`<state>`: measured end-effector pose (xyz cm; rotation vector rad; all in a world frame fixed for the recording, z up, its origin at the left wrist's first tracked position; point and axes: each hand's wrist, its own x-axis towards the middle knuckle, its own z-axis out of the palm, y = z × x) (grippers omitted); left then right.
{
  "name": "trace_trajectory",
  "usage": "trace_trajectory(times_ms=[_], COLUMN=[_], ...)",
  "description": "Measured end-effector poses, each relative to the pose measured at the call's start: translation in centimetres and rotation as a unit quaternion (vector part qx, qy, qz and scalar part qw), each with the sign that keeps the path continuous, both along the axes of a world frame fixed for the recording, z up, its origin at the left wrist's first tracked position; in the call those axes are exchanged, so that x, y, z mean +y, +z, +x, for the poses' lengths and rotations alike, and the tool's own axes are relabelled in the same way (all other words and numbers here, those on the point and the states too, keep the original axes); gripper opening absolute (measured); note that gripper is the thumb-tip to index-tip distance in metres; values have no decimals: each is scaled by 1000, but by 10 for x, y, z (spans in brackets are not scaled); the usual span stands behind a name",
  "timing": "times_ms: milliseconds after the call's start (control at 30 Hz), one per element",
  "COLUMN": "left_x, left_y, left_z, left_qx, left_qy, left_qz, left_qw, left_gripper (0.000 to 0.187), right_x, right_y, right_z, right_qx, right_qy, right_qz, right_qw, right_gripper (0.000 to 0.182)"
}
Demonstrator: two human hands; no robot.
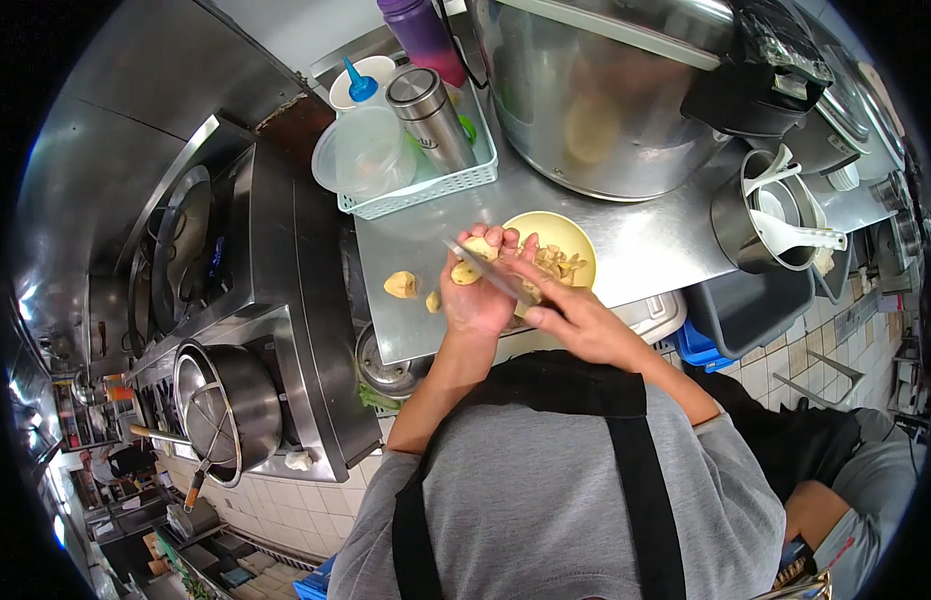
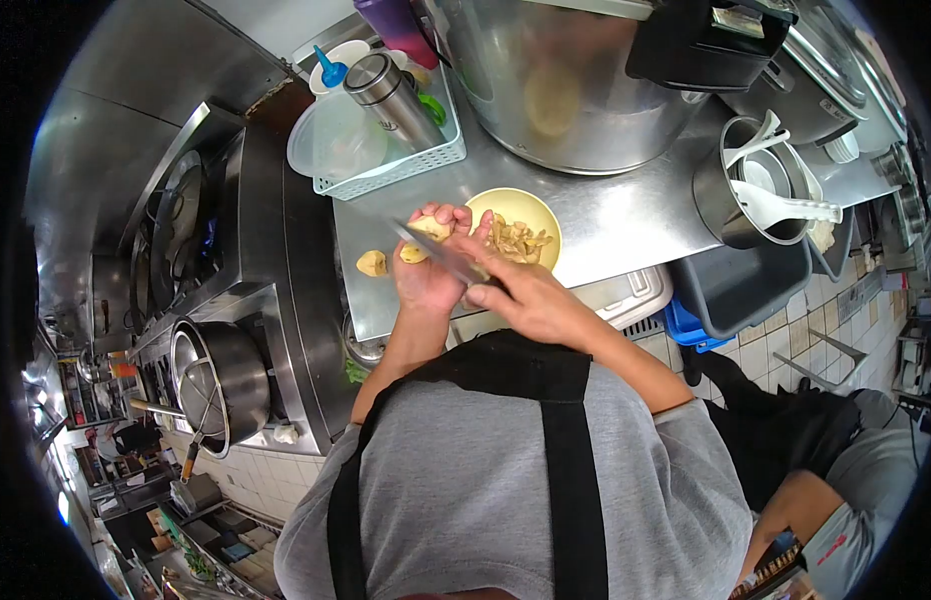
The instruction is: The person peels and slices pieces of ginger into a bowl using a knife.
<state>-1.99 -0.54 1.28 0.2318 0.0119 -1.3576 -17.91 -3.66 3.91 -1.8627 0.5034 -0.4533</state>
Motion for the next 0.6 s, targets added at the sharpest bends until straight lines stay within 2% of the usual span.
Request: trace_trajectory(times_ms=[100, 333, 600], left_x=[-2, -1, -1], left_y=[-5, -11, -17], left_z=[-5, -5, -7], left_qx=[-8, -16, -48], left_qy=[1, 10, 22], left_qz=[-18, -10, 29], left_qw=[1000, 1000, 998], left_gripper=[18, 20, 23], right_x=[8, 8, 6], right_y=[7, 14, 0], right_z=[11, 17, 21], right_qx=[22, 44, -1], right_qy=[4, 23, 15], right_qz=[-67, -55, -38], right_qw=[998, 997, 999], right_gripper=[55, 57, 53])
